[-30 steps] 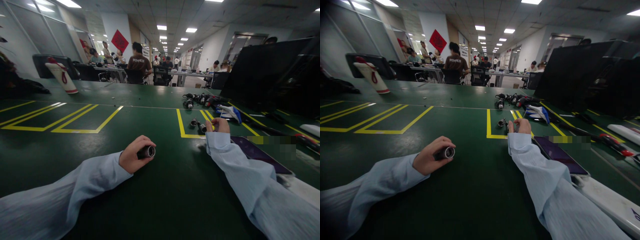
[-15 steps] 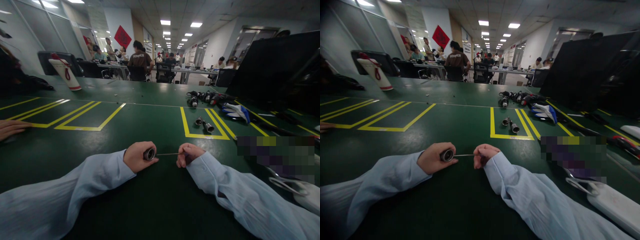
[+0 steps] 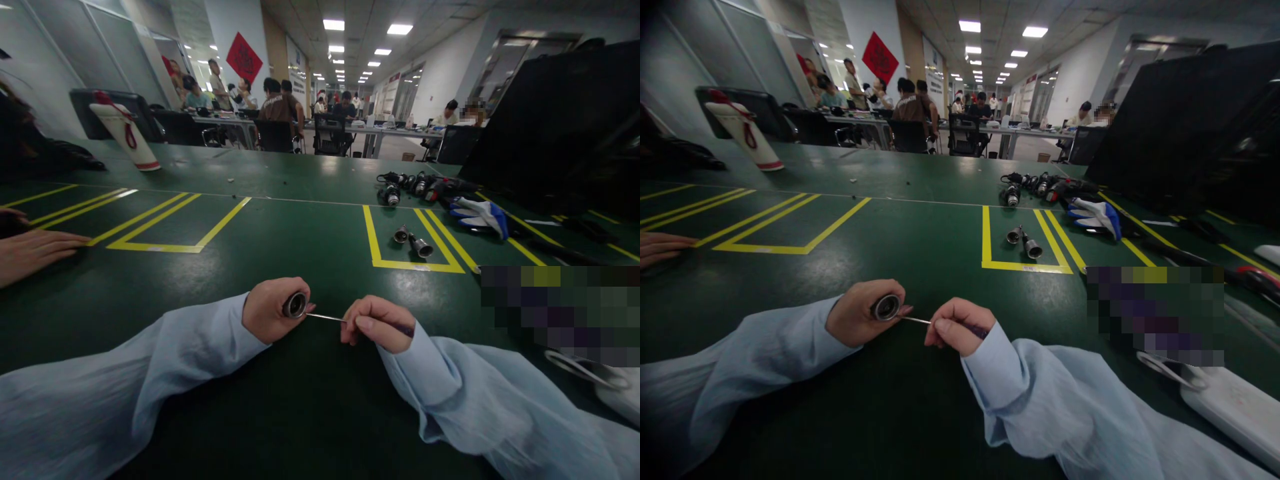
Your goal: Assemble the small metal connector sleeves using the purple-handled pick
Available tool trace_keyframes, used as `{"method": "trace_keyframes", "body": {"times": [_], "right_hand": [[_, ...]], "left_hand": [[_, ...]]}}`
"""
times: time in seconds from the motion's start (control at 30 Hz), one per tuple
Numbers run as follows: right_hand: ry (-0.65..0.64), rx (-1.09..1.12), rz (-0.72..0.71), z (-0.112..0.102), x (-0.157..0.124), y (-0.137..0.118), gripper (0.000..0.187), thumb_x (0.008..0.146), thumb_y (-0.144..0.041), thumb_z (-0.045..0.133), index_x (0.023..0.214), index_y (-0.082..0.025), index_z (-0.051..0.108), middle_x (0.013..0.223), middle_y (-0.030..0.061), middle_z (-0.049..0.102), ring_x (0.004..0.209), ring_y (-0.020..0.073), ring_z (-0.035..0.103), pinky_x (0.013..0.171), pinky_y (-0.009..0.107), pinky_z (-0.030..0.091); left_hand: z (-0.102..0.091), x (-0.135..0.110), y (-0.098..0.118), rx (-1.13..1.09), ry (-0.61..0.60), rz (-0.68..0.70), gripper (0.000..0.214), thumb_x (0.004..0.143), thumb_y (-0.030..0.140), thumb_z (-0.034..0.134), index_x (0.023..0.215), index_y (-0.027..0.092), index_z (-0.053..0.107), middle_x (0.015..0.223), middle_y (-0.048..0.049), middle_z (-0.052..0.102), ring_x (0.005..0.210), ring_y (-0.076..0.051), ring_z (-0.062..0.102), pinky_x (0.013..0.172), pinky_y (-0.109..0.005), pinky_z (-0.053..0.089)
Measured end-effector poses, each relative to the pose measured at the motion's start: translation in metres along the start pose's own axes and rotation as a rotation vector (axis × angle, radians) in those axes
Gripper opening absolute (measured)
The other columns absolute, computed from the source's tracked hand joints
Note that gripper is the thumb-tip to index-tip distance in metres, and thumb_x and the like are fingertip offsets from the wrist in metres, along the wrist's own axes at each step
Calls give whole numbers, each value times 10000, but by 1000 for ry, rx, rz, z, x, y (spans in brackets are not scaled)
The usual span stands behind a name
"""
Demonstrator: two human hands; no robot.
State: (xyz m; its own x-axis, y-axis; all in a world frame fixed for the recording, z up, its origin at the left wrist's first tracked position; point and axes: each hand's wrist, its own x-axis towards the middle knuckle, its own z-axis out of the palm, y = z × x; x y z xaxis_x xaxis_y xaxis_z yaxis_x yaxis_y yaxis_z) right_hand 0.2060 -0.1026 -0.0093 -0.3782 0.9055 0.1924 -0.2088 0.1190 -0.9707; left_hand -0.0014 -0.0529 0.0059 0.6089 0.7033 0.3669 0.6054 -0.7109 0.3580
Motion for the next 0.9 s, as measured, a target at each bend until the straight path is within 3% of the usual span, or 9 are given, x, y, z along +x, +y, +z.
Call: {"method": "trace_keyframes", "body": {"times": [0.13, 0.4, 0.5, 0.63, 0.77, 0.9], "right_hand": [[15, -274, -96, 7, -8, -8, 154, 828, -269, 482, 771, -164, 579, 746, 38, 599, 646, 126, 528, 601, 276, 427], [13, -572, -236, 19, -11, -9, 126, 814, -205, 487, 811, -156, 603, 776, 50, 615, 736, 148, 555, 700, 311, 436], [-14, -512, -158, 16, -9, -9, 125, 813, -209, 497, 807, -160, 611, 793, 48, 627, 737, 142, 561, 710, 310, 442], [-52, -174, 96, 7, -3, -6, 196, 841, -300, 493, 789, -154, 614, 818, 52, 650, 725, 130, 579, 649, 278, 462], [-51, 19, 139, 1, 3, -1, 230, 826, -346, 521, 769, -146, 620, 803, 56, 663, 718, 125, 589, 614, 251, 456], [-60, 5, 115, 3, 1, -2, 213, 842, -333, 501, 798, -159, 614, 827, 55, 659, 762, 136, 590, 633, 260, 456]], "left_hand": [[1, -1, 0, -14, -29, 32, 100, 770, 213, 511, 688, 160, 488, 585, 26, 512, 511, -84, 470, 486, -187, 359], [2, -1, -1, -29, -102, 158, 107, 780, 206, 503, 684, 164, 481, 588, 26, 503, 503, -80, 460, 477, -188, 338], [2, 0, -2, -57, -126, 220, 107, 780, 208, 507, 686, 164, 479, 590, 24, 506, 498, -80, 453, 467, -190, 328], [2, 0, -2, -99, -132, 257, 117, 787, 224, 515, 689, 165, 488, 582, 24, 502, 499, -80, 453, 462, -193, 321], [2, 1, 0, -162, -133, 212, 134, 776, 235, 533, 672, 162, 492, 568, 28, 491, 500, -79, 451, 475, -187, 342], [0, 2, 2, -204, -150, 149, 158, 768, 246, 545, 651, 158, 485, 571, 26, 499, 507, -78, 458, 486, -183, 360]]}}
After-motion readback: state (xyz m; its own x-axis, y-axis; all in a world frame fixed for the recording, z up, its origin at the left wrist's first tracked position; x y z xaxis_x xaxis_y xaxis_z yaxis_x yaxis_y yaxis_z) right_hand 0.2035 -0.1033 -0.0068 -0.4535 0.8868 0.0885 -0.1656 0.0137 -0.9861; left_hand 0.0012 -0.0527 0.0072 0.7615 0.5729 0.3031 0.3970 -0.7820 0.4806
